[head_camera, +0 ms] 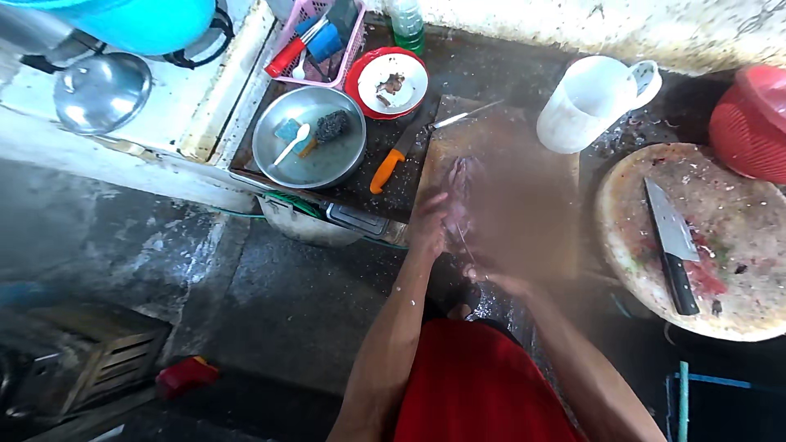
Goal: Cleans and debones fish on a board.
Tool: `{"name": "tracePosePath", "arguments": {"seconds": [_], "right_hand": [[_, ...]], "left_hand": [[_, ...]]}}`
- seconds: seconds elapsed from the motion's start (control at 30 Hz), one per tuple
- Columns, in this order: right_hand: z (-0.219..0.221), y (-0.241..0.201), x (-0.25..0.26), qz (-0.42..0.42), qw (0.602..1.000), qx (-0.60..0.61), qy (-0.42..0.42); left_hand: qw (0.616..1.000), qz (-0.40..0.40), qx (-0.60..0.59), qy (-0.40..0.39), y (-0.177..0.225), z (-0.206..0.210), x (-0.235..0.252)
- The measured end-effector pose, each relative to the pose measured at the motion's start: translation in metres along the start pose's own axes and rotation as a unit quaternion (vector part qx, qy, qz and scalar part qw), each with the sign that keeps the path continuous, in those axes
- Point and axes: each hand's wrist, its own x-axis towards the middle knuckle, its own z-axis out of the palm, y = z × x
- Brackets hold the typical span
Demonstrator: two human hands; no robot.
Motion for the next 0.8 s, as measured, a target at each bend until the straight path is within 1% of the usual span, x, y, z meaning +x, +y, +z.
{"name": "tracePosePath", "arguments": {"seconds": [0.13, 0.23, 0.37, 0.5, 0.6, 0.8], "right_hand": [[0.002, 0.001, 0.005, -0.017, 1.0, 0.014, 0.004], [0.002, 0.003, 0.003, -0.029, 0.999, 0.014, 0.005], [0.0, 0.009, 0.001, -0.029, 0.999, 0.028, 0.004], [-0.003, 0.008, 0.005, -0.025, 1.0, 0.012, -0.002], [-0.003, 0.004, 0.002, -0.017, 1.0, 0.0, -0.008], [-0.004, 0.005, 0.008, -0.018, 1.0, 0.023, -0.006]], "left_hand": [[1.0, 0.002, 0.008, 0.0, 0.0, 0.0, 0.001], [1.0, -0.007, -0.021, 0.005, 0.002, 0.001, 0.002], [0.999, -0.015, -0.043, 0.01, 0.002, 0.002, 0.002], [1.0, -0.012, -0.022, 0.006, 0.003, 0.003, 0.0], [0.999, -0.008, -0.028, 0.012, 0.004, 0.003, 0.001], [1.0, -0.003, -0.028, 0.012, 0.001, 0.003, 0.004]]}}
